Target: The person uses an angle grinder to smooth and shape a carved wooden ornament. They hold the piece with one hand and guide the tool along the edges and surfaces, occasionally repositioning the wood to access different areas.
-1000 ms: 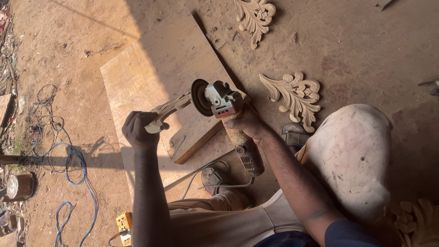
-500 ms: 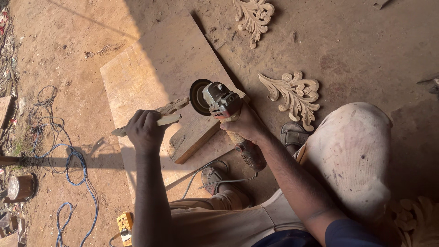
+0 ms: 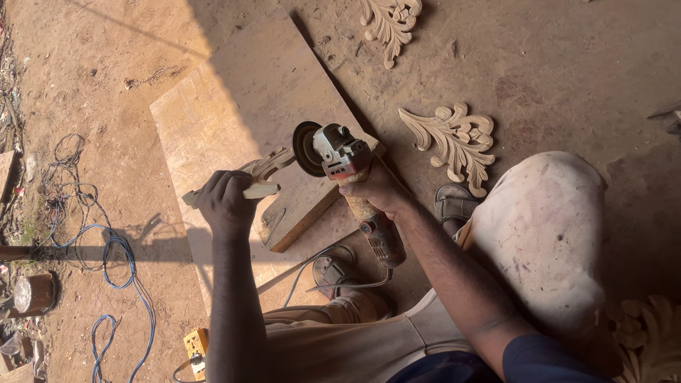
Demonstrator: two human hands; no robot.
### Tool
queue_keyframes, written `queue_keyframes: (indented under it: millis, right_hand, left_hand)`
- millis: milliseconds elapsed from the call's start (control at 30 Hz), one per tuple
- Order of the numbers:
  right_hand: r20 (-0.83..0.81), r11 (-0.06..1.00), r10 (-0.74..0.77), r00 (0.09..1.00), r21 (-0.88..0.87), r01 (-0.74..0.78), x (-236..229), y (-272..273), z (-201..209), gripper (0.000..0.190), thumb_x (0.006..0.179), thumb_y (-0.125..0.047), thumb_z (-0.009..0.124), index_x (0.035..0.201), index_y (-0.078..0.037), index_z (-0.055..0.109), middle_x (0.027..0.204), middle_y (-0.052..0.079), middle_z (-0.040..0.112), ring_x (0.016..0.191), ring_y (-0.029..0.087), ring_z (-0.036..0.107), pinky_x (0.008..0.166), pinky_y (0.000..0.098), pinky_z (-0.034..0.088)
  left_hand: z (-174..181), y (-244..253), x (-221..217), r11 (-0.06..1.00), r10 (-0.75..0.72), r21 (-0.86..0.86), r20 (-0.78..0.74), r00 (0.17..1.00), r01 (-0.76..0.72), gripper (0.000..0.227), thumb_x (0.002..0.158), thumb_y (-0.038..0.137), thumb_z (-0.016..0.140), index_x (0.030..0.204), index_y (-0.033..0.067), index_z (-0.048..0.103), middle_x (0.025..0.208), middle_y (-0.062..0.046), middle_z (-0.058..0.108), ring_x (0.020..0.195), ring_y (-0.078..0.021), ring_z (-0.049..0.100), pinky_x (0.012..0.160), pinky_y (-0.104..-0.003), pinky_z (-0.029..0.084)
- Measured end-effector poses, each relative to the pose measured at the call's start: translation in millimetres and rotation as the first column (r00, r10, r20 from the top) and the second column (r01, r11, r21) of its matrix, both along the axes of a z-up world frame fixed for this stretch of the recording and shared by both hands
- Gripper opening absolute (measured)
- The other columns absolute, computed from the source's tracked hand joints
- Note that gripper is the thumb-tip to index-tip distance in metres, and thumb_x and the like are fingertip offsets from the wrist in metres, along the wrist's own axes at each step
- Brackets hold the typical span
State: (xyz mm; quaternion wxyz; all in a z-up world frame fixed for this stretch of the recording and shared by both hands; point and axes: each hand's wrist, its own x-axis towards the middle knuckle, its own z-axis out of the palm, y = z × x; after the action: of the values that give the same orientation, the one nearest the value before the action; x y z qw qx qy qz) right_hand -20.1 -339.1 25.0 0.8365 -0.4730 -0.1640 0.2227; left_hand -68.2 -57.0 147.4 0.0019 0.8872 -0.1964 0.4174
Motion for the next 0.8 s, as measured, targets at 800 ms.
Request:
queue_keyframes:
  millis: [800]
  right_hand:
    - [0.283, 0.582, -0.115, 0.952, -0.757, 0.296, -16.0, 4.4, 30.7, 0.078, 0.07, -0.027, 0.086, 0.127, 0.001, 0.042, 0.107, 0.02, 0.07, 0.096, 0.033, 0.075, 0.083, 0.0427, 0.062]
  left_hand:
    - [17.9, -51.2, -1.3, 0.961, 0.273, 0.157, -0.385, 0.882, -0.229, 0.034, 0.09, 0.035, 0.083, 0.088, 0.0104, 0.06, 0.085, -0.001, 0.065, 0.073, -0.0214, 0.063, 0.058, -0.036, 0.049]
